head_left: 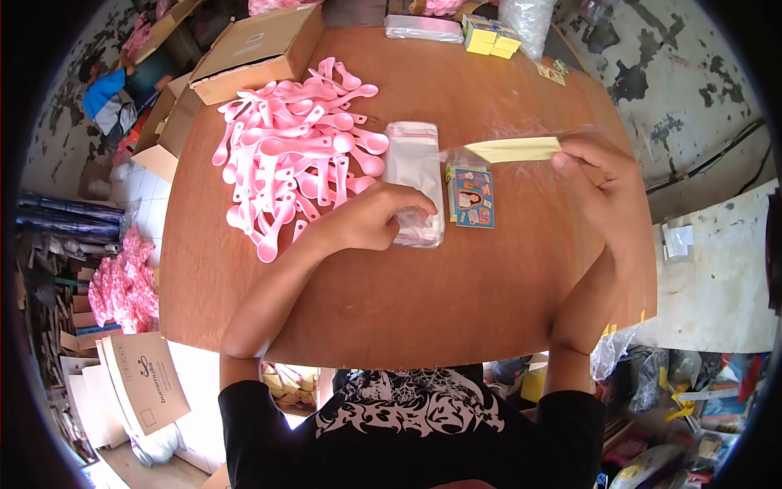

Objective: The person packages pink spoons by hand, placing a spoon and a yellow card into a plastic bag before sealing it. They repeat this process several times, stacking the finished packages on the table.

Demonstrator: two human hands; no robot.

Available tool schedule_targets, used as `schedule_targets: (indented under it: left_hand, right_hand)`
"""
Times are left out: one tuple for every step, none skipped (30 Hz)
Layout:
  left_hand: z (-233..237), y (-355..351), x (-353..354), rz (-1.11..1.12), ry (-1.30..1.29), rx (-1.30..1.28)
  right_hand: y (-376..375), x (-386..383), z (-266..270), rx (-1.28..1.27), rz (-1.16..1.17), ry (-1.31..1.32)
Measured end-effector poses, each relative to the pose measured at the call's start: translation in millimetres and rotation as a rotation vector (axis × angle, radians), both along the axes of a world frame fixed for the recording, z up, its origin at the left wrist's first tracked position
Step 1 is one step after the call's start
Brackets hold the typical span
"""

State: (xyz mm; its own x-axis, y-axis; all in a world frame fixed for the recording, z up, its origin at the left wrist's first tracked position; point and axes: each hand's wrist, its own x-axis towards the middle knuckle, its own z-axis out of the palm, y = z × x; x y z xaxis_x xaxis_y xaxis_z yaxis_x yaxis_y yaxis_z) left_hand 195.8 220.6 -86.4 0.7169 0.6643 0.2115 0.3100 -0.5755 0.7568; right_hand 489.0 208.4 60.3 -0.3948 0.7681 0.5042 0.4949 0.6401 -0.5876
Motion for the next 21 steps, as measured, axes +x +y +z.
schedule_targets:
  left_hand:
    - [6,0,-2,-0.001,0.001,-0.001]
    - [13,-1,-4,0.017,0.036,0.131]
    - [22,-1,-5,0.036,0.071,0.264]
    - [28,-2,-6,0.033,0.072,0.264]
    - [35,-4,-8,0.130,-0.051,0.223]
    - [41,-6,-8,0.228,-0.175,0.180]
    - [51,-12,-7,0.228,-0.174,0.181]
    - [61,-21,-6,0.233,-0.324,-0.029]
    - [66,-25,-3,0.236,-0.472,-0.241]
    - [63,-24,1,0.242,-0.431,-0.017]
    - [63,-26,2,0.246,-0.432,-0.018]
    - [66,-29,3,0.192,-0.321,-0.151]
    - [67,-33,4,0.137,-0.210,-0.282]
    - [67,-37,8,0.169,-0.247,-0.317]
    - [67,-37,10,0.173,-0.249,-0.319]
    - [67,-37,10,0.195,-0.274,-0.367]
    - [66,-37,10,0.217,-0.299,-0.415]
    - [64,-36,10,0.213,-0.315,-0.395]
    - [62,-35,10,0.217,-0.318,-0.396]
    - [59,-35,10,0.217,-0.362,-0.408]
    - [58,-35,10,0.216,-0.407,-0.421]
  right_hand:
    - [-1,-4,1,0.031,0.016,-0.055]
    - [-1,-8,-2,0.031,0.015,-0.053]
    - [0,-10,-7,0.018,0.008,-0.085]
    - [0,-13,-12,0.005,0.002,-0.116]
    - [1,-16,-18,0.005,0.000,-0.114]
    - [2,-21,-23,-0.056,0.070,-0.106]
    - [3,-26,-28,-0.115,0.140,-0.099]
    - [0,-32,-34,-0.197,0.183,-0.067]
    - [-1,-37,-37,-0.195,0.184,-0.067]
    - [-2,-42,-40,-0.206,0.211,-0.084]
    - [-4,-48,-42,-0.219,0.241,-0.101]
    - [-7,-54,-41,-0.254,0.222,-0.030]
    - [-8,-59,-42,-0.257,0.227,-0.031]
    - [-8,-63,-43,-0.268,0.215,0.040]
    - [-8,-65,-44,-0.278,0.203,0.110]
    - [-8,-65,-45,-0.280,0.207,0.108]
    - [-7,-65,-48,-0.288,0.195,0.121]
    - [-6,-65,-50,-0.297,0.183,0.134]
    - [-5,-65,-52,-0.299,0.186,0.132]
    - [-4,-64,-53,-0.286,0.218,0.126]
    - [-3,-65,-54,-0.273,0.250,0.120]
